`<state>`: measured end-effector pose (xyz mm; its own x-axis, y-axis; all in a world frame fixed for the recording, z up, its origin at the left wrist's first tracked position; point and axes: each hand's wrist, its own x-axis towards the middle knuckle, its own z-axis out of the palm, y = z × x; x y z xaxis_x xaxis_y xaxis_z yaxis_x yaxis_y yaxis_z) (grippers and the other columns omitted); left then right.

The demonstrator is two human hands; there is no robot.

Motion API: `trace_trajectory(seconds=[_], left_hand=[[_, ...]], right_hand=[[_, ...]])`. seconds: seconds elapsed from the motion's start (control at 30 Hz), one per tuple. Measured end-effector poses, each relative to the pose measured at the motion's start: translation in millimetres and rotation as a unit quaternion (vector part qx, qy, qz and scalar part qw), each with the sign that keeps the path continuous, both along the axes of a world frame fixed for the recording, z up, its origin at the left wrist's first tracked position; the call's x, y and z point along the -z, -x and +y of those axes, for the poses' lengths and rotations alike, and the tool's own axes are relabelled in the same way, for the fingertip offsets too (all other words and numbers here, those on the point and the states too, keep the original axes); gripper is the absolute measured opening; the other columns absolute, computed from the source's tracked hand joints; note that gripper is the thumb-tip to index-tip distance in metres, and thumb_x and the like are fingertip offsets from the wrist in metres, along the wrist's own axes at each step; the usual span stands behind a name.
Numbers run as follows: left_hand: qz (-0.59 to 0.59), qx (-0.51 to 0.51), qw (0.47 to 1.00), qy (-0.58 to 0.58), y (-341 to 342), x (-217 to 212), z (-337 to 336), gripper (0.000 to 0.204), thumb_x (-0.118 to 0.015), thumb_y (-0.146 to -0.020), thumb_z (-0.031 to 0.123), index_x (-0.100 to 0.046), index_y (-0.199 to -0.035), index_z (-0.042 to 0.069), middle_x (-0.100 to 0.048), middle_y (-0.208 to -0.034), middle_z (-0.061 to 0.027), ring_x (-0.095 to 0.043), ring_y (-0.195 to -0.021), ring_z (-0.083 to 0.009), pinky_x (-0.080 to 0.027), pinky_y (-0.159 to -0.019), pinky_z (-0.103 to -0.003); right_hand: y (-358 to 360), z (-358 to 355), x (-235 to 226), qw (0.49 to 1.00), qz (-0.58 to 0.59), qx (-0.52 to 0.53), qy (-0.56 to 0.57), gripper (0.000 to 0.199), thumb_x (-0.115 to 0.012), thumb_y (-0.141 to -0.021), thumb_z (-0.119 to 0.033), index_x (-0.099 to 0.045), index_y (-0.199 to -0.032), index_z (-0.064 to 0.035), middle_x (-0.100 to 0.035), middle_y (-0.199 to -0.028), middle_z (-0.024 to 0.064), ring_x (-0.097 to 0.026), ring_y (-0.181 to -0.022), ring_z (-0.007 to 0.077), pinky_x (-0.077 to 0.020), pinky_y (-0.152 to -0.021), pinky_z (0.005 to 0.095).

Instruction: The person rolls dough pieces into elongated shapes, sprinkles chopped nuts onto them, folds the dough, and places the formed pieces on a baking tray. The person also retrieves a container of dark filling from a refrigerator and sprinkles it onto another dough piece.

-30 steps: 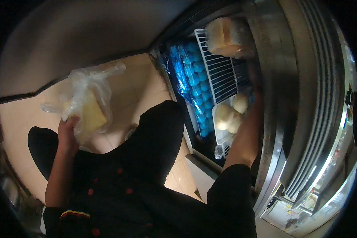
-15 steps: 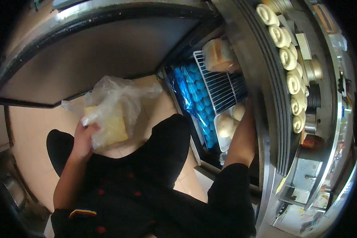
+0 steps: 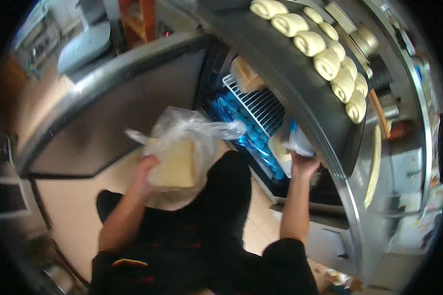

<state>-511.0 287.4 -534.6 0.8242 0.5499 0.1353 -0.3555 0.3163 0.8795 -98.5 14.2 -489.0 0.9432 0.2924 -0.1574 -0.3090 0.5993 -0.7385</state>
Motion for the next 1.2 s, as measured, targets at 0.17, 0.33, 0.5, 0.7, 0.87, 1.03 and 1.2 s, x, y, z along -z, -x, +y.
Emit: trace_trajectory(seconds=[0.17, 0.33, 0.5, 0.7, 0.87, 1.03, 1.2], left_hand=[[0.003, 0.133, 0.991, -0.010, -151, 2, 18, 0.056, -0.072, -0.081, 0.014, -0.055, -0.133, 0.002, -0.063, -0.127, -0.0132, -0.063, -0.115, -0.0243, -0.051, -0.100, -0.042], [0.037, 0.133, 0.958, -0.251, -295, 41, 68, 0.061, -0.088, -0.069, -0.003, -0.060, -0.123, 0.005, -0.065, -0.118, -0.0071, -0.061, -0.116, -0.0172, -0.049, -0.100, -0.034], [0.248, 0.076, 0.964, -0.062, -388, 40, 51, 0.058, -0.086, -0.073, -0.001, -0.060, -0.125, 0.006, -0.065, -0.119, -0.0065, -0.061, -0.115, -0.0170, -0.050, -0.099, -0.034], [0.306, 0.039, 0.951, -0.031, -404, 47, 27, 0.054, -0.083, -0.078, 0.002, -0.060, -0.127, 0.006, -0.065, -0.119, -0.0059, -0.062, -0.113, -0.0167, -0.050, -0.098, -0.034], [0.307, 0.041, 0.951, -0.021, -356, 41, 18, 0.051, -0.081, -0.082, 0.005, -0.061, -0.129, 0.007, -0.066, -0.120, -0.0054, -0.063, -0.112, -0.0165, -0.051, -0.097, -0.033], [0.215, 0.102, 0.948, -0.209, -222, -29, -18, 0.041, -0.074, -0.092, 0.013, -0.062, -0.131, 0.009, -0.067, -0.122, -0.0043, -0.064, -0.110, -0.0167, -0.052, -0.096, -0.033], [0.269, -0.309, 0.731, -0.545, -6, -206, 126, 0.037, -0.062, -0.098, 0.019, -0.061, -0.129, -0.001, -0.066, -0.123, -0.0166, -0.061, -0.118, -0.0267, -0.046, -0.101, -0.039]], right_hand=[[72, -96, 4, 0.999, 0.033, 0.027, 0.000, 0.073, -0.068, -0.085, -0.040, -0.042, -0.149, -0.0147, -0.048, -0.149, 0.0088, -0.045, -0.139, 0.0326, -0.0382, -0.113, 0.0551], [135, -147, -4, 0.999, 0.027, 0.033, 0.001, 0.084, -0.070, -0.083, -0.041, -0.036, -0.152, -0.0075, -0.048, -0.148, 0.0118, -0.047, -0.138, 0.0326, -0.0421, -0.112, 0.0509], [169, -186, -1, 0.999, 0.025, 0.045, 0.005, 0.091, -0.073, -0.081, -0.042, -0.032, -0.152, -0.0035, -0.047, -0.146, 0.0163, -0.049, -0.135, 0.0356, -0.0438, -0.111, 0.0501], [180, -206, 9, 0.997, 0.057, 0.050, 0.009, 0.093, -0.075, -0.078, -0.042, -0.033, -0.151, -0.0020, -0.048, -0.145, 0.0179, -0.050, -0.133, 0.0357, -0.0441, -0.110, 0.0495], [180, -190, 9, 0.998, 0.063, 0.014, 0.019, 0.095, -0.077, -0.076, -0.043, -0.036, -0.150, -0.0016, -0.050, -0.142, 0.0191, -0.049, -0.132, 0.0355, -0.0434, -0.109, 0.0513], [188, -186, 15, 0.997, 0.078, -0.025, 0.016, 0.090, -0.076, -0.077, -0.040, -0.038, -0.149, -0.0010, -0.051, -0.142, 0.0182, -0.051, -0.130, 0.0358, -0.0435, -0.109, 0.0517], [221, -181, -26, 0.977, 0.171, -0.111, 0.069, 0.085, -0.075, -0.079, -0.034, -0.040, -0.149, -0.0007, -0.055, -0.140, 0.0179, -0.052, -0.130, 0.0355, -0.0417, -0.111, 0.0525]])
